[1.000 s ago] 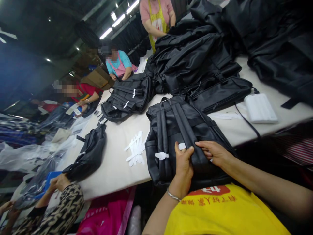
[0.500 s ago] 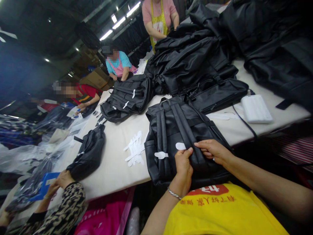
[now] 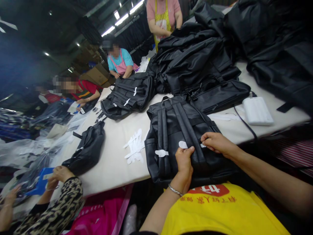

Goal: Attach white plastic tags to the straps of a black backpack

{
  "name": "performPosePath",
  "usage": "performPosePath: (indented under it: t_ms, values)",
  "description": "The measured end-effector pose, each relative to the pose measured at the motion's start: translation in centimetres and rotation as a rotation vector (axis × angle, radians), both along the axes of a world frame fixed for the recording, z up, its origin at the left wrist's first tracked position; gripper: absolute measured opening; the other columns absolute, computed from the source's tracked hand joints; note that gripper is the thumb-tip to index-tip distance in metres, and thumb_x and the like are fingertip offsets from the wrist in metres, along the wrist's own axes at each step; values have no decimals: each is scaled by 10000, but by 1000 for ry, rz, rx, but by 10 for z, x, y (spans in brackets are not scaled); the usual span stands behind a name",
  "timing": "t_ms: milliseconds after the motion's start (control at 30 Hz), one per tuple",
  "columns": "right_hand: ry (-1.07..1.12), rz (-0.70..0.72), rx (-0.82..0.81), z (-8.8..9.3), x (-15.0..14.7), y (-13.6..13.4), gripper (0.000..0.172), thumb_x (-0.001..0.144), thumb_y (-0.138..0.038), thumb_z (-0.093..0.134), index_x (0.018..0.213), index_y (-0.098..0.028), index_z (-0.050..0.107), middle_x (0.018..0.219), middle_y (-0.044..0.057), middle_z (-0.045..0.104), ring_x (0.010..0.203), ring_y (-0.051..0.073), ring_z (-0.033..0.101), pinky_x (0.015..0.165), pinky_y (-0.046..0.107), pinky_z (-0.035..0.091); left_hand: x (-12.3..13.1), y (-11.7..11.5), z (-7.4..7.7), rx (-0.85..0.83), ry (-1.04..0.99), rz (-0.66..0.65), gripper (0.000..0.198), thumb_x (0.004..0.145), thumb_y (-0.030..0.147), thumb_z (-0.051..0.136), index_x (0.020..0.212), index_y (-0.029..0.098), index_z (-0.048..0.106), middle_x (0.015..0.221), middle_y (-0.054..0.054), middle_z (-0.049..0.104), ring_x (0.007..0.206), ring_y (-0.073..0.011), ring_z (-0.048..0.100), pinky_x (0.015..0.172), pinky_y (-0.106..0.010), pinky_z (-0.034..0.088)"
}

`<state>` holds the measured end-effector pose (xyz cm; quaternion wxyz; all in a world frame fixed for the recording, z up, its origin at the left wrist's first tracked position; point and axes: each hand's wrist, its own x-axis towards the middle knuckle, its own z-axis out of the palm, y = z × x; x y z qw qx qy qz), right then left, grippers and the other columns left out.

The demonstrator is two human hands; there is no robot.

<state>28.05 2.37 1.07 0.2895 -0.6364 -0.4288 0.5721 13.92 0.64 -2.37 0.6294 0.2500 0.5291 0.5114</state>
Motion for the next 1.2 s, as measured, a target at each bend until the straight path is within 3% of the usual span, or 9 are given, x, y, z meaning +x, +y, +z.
performPosePath:
  t_ms: [333,467,567,733,867,967,1200]
  values:
    - [51,202,97,17,-4,8,164,673,-285,508,764,-149,516,379,-73,441,275,38,315,286,154,212,2,0,-8,27,75,15,236,529,225,686,708,130,567,625,25,567,559,-73,492,579,-202,383]
    - [67,305,-5,21,-14,23,150,675,-288,534,682,-138,526,433,-25,523,307,55,411,293,153,248,1,-3,-7,114,161,-7,208,584,232,649,759,134,593,728,-11,611,650,-102,526,627,-208,396]
    - [197,372,-96,17,-15,33,139,683,-266,526,671,-127,532,554,38,607,404,87,515,319,150,307,-1,-6,-2,192,288,6,158,635,258,612,731,132,610,702,-7,604,645,-103,506,615,-197,384]
    - [356,384,-277,16,-14,37,111,670,-202,550,743,-119,554,662,82,641,596,144,607,494,206,478,-3,-12,6,252,434,39,205,720,311,534,800,156,641,753,-15,624,688,-118,509,665,-200,378]
    - [181,347,-137,17,-30,30,113,700,-223,562,703,-109,566,551,41,603,461,96,558,425,170,448,-7,-17,9,249,517,45,248,774,343,458,837,183,637,785,-33,624,713,-135,518,687,-214,380]
    - [19,302,-45,16,-46,27,109,710,-192,535,633,-116,553,483,12,566,380,72,506,349,144,389,-14,-19,10,260,563,51,284,784,340,449,996,215,590,935,-48,619,838,-159,538,764,-233,381]
    - [-200,418,-80,21,-60,35,128,649,-150,481,545,-127,554,451,13,549,350,96,496,324,176,370,-21,-22,9,256,859,34,405,838,291,321,1208,159,418,1157,-103,536,1044,-172,505,848,-258,400]
